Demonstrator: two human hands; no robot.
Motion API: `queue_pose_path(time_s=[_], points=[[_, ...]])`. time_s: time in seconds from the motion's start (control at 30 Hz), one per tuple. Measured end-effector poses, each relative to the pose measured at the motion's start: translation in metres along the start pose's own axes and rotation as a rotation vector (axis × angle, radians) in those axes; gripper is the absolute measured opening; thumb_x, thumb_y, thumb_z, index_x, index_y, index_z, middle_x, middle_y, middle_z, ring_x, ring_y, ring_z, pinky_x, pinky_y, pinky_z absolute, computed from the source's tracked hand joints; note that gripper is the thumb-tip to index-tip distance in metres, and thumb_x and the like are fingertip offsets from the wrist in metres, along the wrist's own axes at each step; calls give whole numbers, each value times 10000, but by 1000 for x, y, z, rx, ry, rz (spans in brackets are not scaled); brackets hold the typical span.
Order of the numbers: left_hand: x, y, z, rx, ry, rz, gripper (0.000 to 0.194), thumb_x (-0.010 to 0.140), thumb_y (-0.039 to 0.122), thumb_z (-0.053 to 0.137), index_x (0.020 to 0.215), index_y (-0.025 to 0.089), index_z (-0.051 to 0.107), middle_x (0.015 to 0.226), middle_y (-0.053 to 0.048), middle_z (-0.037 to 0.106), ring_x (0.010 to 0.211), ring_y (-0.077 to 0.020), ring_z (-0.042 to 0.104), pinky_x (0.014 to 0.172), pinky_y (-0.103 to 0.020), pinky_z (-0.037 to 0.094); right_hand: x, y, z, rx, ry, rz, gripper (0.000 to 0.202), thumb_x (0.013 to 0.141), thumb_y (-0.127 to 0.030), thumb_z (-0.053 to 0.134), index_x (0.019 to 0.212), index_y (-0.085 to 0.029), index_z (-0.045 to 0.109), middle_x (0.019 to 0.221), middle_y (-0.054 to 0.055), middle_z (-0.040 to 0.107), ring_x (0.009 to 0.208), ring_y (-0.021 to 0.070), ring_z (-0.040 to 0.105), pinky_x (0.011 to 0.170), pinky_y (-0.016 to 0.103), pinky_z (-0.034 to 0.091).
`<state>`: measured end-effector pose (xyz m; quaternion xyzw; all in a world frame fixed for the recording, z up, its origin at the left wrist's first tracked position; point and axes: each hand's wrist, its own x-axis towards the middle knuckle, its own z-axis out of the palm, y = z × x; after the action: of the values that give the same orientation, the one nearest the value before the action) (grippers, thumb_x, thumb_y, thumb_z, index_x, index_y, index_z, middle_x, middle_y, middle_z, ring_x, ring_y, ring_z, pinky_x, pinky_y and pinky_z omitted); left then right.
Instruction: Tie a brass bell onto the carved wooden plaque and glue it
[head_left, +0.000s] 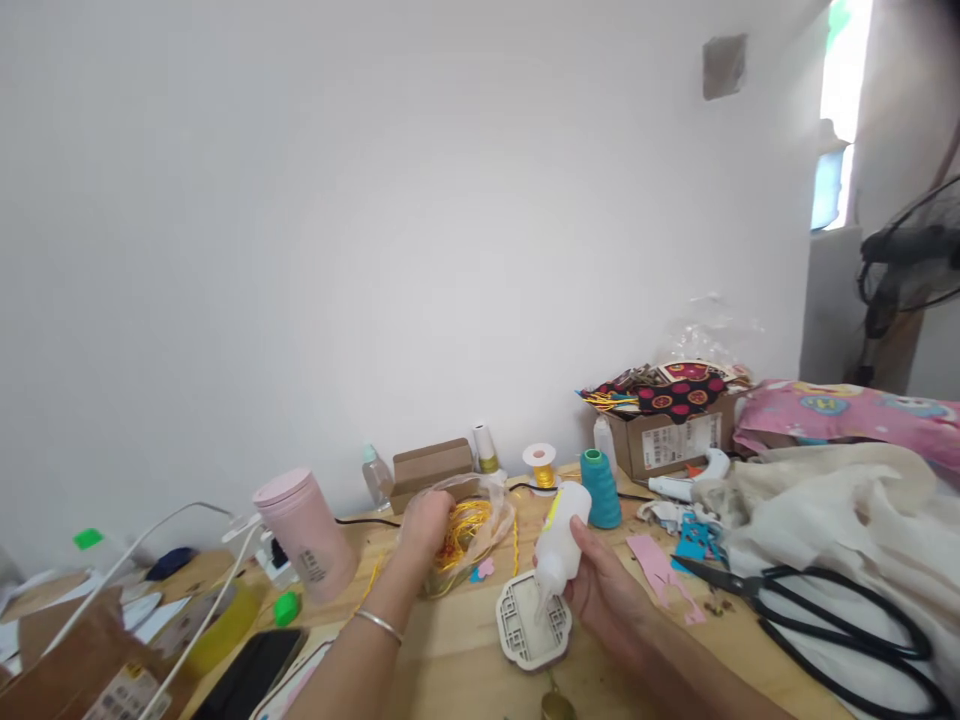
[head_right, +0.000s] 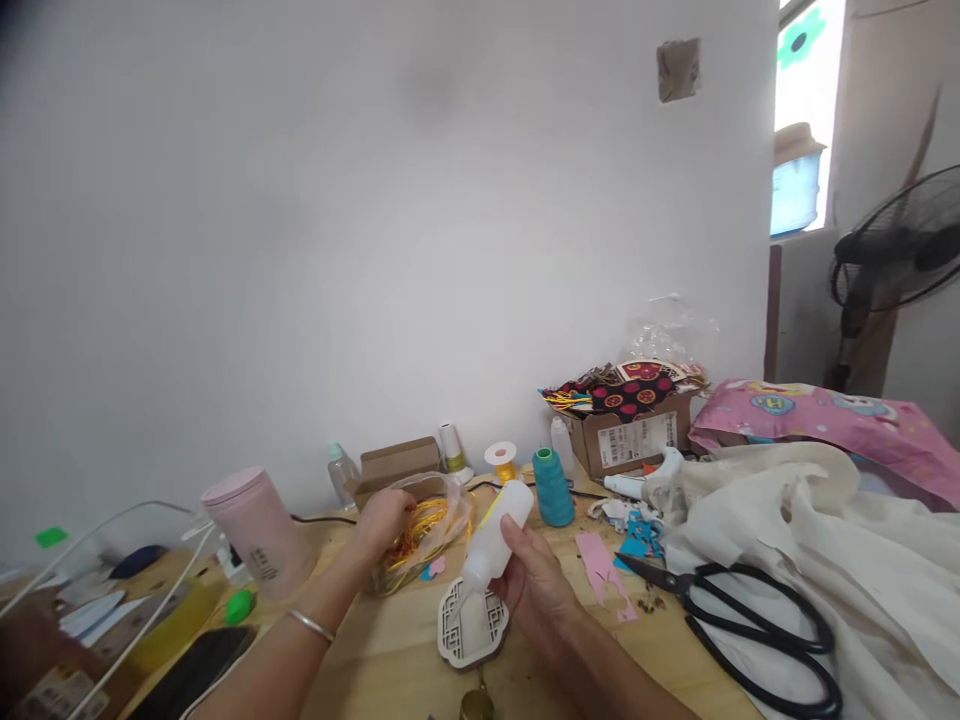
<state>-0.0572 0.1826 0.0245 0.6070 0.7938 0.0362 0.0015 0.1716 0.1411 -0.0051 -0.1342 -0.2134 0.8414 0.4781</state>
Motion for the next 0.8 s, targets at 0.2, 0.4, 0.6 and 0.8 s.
queue_pose_path(time_s=[0.2,0.4,0.6,0.8], points=[[11,0,5,122,-35,10,244,795,281,470,988,142,522,1015,-62,549,884,-179,536,755,-389,437,2,0,-1,25,-10,-12,261,665,-355,635,746,-154,489,632,-14,587,574,94,546,496,185,420],[20,0,4,161,-69,11,248,795,279,469,997,141,516,1006,-59,550,861,-174,543,731,-380,451,2,3,0,34,-12,-28,255,671,-342,632,755,-158,476,621,-26,568,552,86,538,486,180,411],[24,-1,7,182,-98,27,264,795,279,469,1022,148,502,1031,-63,538,874,-178,539,733,-382,451,5,5,-4,-5,-23,4,303,635,-370,654,783,-161,492,645,-21,586,584,108,555,512,204,422],[25,-9,10,155,-134,25,251,796,280,468,1010,154,510,1021,-59,543,866,-173,541,731,-374,451,8,5,-6,-24,-12,-7,293,632,-390,648,732,-162,493,644,-14,595,580,112,554,504,210,420]])
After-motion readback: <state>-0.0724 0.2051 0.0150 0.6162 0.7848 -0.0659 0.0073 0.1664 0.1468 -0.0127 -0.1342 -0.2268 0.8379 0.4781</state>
